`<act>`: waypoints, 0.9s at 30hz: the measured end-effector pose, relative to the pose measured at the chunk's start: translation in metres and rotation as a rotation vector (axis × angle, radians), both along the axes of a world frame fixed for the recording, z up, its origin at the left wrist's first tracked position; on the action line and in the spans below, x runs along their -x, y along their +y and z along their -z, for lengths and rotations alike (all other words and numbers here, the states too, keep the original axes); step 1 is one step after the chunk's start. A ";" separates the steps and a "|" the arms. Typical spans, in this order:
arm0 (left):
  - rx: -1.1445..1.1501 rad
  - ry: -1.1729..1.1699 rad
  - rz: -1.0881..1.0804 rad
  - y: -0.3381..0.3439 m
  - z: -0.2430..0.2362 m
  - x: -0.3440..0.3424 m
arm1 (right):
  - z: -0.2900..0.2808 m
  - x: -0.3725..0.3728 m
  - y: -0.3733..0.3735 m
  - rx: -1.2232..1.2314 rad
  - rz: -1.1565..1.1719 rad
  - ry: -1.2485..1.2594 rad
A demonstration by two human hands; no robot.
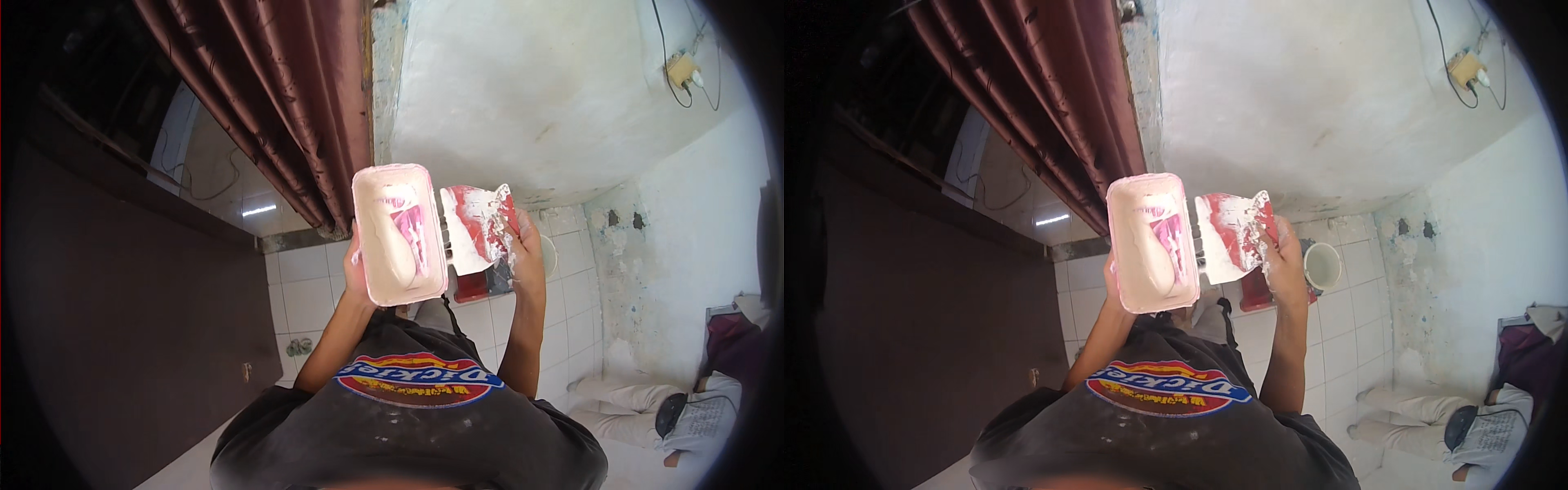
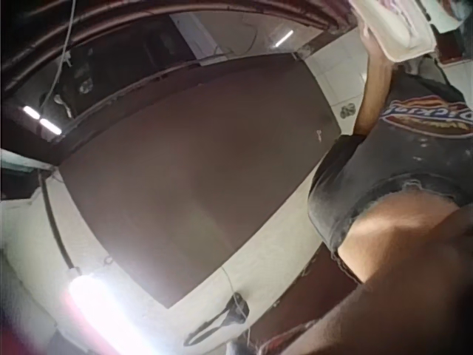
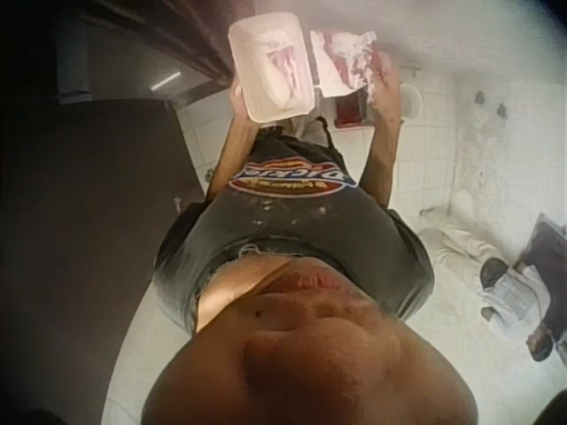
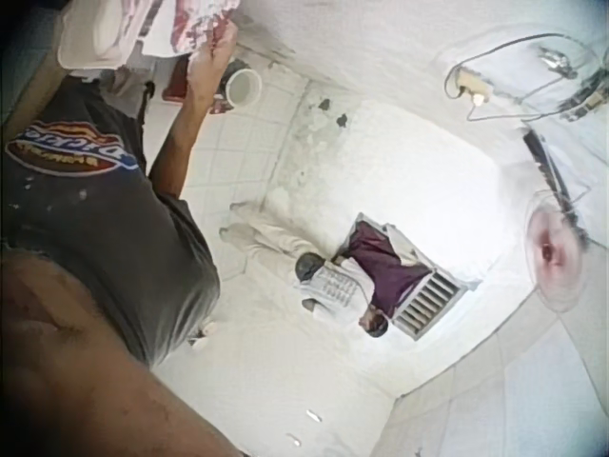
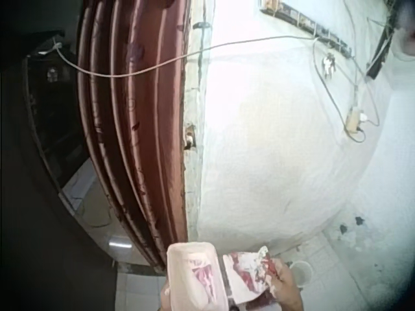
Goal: The person applies wall filler to a wall using a scraper.
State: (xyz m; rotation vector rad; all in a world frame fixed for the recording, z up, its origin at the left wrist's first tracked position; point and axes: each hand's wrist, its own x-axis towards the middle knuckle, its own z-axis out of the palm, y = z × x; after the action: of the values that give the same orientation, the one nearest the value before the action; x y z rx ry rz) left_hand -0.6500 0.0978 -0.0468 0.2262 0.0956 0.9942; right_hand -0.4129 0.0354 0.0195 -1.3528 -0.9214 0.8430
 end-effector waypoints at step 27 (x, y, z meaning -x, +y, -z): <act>0.029 0.238 -0.286 -0.017 -0.007 0.034 | -0.140 -0.023 0.165 -0.669 0.644 -1.181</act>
State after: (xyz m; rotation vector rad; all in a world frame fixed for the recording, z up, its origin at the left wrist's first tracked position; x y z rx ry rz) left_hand -0.6839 0.0804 -0.0398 0.3092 0.3675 1.2467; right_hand -0.3903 0.2005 0.1592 -1.3360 -1.3364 -0.8309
